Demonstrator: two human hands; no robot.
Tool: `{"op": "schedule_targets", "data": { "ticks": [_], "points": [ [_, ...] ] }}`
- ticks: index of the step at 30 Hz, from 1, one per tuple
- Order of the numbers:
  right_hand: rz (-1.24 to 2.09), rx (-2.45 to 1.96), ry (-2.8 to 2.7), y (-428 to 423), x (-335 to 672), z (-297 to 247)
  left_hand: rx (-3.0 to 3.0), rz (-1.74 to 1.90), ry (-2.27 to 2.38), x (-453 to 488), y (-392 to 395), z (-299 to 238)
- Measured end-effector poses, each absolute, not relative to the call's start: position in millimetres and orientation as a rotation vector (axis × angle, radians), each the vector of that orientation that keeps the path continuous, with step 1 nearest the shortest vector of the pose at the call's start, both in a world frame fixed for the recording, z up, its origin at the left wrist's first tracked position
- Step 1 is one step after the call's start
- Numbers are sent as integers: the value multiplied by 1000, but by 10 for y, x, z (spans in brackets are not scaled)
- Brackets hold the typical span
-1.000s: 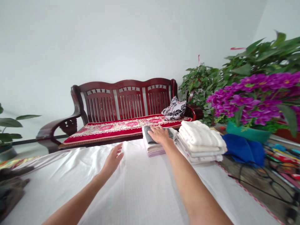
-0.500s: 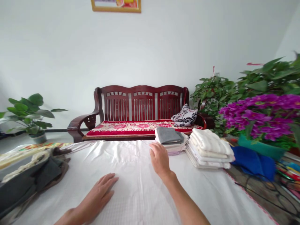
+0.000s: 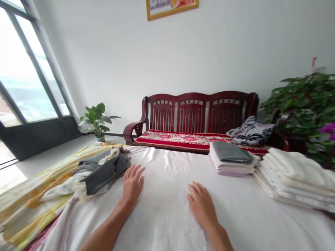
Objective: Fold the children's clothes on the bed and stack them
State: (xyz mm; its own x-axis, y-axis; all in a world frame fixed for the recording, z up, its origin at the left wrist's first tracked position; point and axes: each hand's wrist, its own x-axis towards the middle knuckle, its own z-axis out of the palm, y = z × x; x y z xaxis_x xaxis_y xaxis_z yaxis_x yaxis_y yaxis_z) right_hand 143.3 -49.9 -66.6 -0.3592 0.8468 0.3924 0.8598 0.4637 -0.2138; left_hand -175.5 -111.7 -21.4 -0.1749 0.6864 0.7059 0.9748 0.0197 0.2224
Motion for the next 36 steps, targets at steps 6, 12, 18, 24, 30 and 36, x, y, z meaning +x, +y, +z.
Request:
{"op": "schedule_targets", "data": {
  "ticks": [6, 12, 18, 24, 30, 36],
  "points": [
    [-10, -1349, -2239, -436, 1481, -676, -1105, -845, -2042, -2283, -1206, 51],
    [26, -1349, -2238, -424, 1493, -655, -969, -782, -2254, -2633, -1246, 26],
    [48, -1358, -2238, -400, 1497, -647, -1113, -1274, -2062, -2736, -1187, 77],
    [91, -1358, -2196, -398, 1513, -675, -1711, -1797, -1536, -1927, -1213, 268],
    [148, -1313, -2139, -390, 1544, -714, -2875, -1201, -1424, -1067, -1444, 192],
    [274, -1279, -2087, -417, 1531, -621, -2565, -1083, -1182, -953, -1567, 207]
  ]
}}
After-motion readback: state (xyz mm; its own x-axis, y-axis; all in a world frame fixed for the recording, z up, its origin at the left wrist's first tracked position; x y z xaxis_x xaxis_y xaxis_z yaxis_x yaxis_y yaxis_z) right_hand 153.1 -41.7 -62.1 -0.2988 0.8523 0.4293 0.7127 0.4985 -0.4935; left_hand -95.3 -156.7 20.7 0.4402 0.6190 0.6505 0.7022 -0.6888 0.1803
